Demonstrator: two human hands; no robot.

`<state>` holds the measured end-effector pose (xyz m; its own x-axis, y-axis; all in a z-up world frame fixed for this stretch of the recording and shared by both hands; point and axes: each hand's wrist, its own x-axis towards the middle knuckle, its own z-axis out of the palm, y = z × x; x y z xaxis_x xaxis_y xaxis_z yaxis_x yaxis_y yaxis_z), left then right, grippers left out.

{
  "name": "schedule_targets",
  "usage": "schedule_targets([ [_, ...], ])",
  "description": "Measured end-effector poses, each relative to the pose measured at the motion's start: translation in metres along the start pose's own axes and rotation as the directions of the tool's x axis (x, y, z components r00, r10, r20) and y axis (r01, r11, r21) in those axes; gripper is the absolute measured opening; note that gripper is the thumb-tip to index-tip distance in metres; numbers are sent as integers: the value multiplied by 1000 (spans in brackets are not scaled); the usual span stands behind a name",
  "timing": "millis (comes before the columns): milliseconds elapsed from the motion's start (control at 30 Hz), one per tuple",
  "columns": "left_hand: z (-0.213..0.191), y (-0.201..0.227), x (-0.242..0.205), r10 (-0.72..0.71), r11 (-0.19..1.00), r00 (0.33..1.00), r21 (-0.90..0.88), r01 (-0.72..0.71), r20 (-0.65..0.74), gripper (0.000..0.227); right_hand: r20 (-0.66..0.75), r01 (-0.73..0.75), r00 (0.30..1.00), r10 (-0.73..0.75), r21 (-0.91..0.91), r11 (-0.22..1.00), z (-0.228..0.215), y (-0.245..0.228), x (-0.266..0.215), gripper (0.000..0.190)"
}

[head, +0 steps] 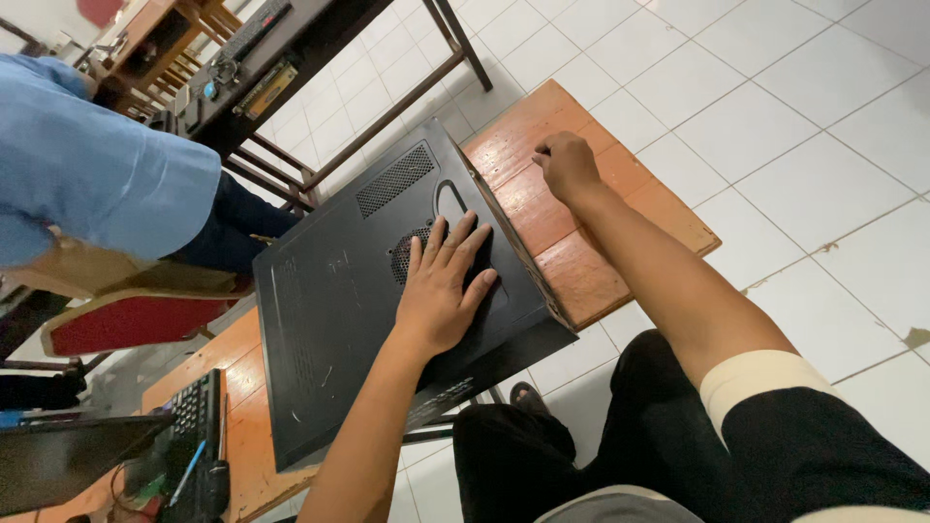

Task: The person connects internal cables inside an open computer case, then places the side panel on the case and secures it with screws using a screwdriver.

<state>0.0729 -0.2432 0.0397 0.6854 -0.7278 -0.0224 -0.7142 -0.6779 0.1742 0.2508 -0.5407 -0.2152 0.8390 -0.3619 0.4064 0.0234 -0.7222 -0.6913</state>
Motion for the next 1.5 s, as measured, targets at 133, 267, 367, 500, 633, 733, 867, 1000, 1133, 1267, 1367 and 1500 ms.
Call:
schedule_targets([
  [133,1,-1,1,1,1000,1000,-11,-1,5,60,51,-65,996,71,-107,992,1,-9,8,14],
  [267,-2,-1,2,-1,1000,1000,-26,2,13,61,107,-38,992,69,-269,962,6,-17,6,17],
  [367,-1,-3,4,8,1000,1000,-26,-8,-6,60,66,57,997,-31,-451,891,44,0,12,16],
  [500,-2,-2,2,7,999,1000,-40,-7,-1,60,-31,142,983,-182,-500,855,62,0,5,12],
  [633,-4,0,3,8,999,1000,-50,-8,-2,59,-198,261,869,-453,-593,761,67,0,6,6],
  [733,-4,0,3,5,999,1000,-52,-5,-5,59,-193,235,878,-438,-622,747,63,-7,5,6],
  [867,-2,0,3,-6,999,1000,-42,5,-12,59,-100,192,945,-311,-600,777,64,-9,8,12],
  [1000,-1,0,3,-14,999,1000,-33,14,-10,60,-152,225,883,-445,-695,683,75,0,9,10],
  [1133,0,-1,2,-17,999,1000,-31,16,-21,60,-128,245,880,-458,-703,668,68,-6,7,8],
  [1267,-1,1,1,-16,999,1000,-47,15,-18,60,-58,229,949,-311,-549,804,46,-14,0,17],
  [1367,1,1,1,-24,999,1000,-33,23,-18,61,-34,135,985,-170,-468,873,39,-14,4,18],
  [1500,-1,0,2,-43,999,999,-7,43,2,61,22,145,988,-151,-448,882,48,-15,11,20],
])
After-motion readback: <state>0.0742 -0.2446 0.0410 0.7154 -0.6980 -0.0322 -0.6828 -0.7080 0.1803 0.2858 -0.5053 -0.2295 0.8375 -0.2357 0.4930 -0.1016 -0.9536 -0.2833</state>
